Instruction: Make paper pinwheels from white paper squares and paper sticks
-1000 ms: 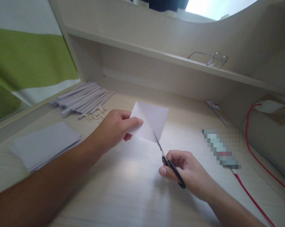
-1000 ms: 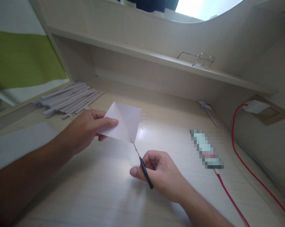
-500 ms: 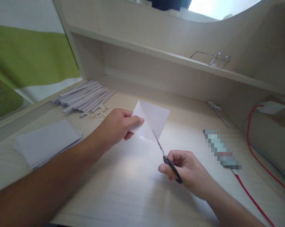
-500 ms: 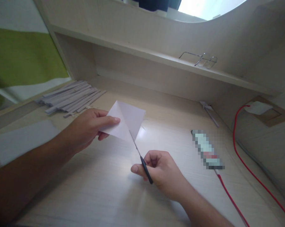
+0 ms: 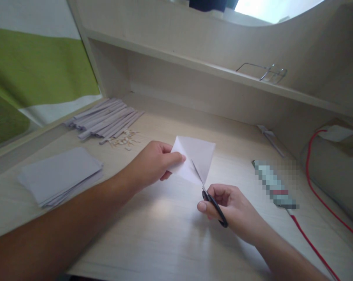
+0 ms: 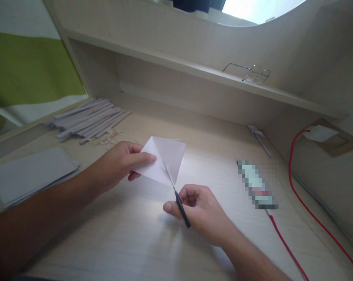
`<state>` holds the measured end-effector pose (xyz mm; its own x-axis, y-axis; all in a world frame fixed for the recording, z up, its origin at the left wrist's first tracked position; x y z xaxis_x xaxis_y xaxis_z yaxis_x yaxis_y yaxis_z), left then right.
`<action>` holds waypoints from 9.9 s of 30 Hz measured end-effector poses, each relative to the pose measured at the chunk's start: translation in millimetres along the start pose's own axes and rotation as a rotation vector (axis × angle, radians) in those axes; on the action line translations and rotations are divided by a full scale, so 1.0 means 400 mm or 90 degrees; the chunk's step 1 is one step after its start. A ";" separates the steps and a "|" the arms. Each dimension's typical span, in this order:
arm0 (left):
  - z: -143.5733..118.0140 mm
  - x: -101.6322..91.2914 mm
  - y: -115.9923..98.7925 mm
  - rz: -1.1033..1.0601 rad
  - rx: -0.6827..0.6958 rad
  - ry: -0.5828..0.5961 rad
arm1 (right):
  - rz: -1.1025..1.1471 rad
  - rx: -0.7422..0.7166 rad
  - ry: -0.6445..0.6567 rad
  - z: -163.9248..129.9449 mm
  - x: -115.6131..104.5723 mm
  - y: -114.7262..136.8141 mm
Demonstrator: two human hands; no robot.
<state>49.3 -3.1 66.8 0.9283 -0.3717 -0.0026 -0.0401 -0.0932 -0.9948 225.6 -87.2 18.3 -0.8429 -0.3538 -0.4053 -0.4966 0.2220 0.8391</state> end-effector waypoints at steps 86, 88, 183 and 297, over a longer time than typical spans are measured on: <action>-0.006 0.095 0.033 -0.097 -0.007 0.136 | 0.309 -0.142 -0.180 0.040 -0.073 -0.011; -0.009 0.106 0.038 -0.061 -0.018 0.165 | 0.343 -0.156 -0.187 0.039 -0.078 -0.003; 0.005 -0.038 -0.049 0.081 0.162 -0.055 | -0.053 -0.020 0.011 0.012 -0.014 0.014; -0.025 0.101 0.023 0.080 0.020 0.369 | 0.160 -0.130 -0.166 0.035 -0.099 -0.001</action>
<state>82.5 -28.2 58.5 0.5640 -0.8225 -0.0741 -0.1180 0.0086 -0.9930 256.3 -60.6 29.1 -0.9698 -0.0645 -0.2350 -0.2397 0.0781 0.9677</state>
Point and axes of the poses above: each hand's wrist, its own z-axis towards the middle knuckle, its own x-axis out of the palm, y = z × x, the point moved 8 cm from there along z, towards the middle knuckle, and after that the axes turned 13 degrees about -z, right-handed, at the moved point
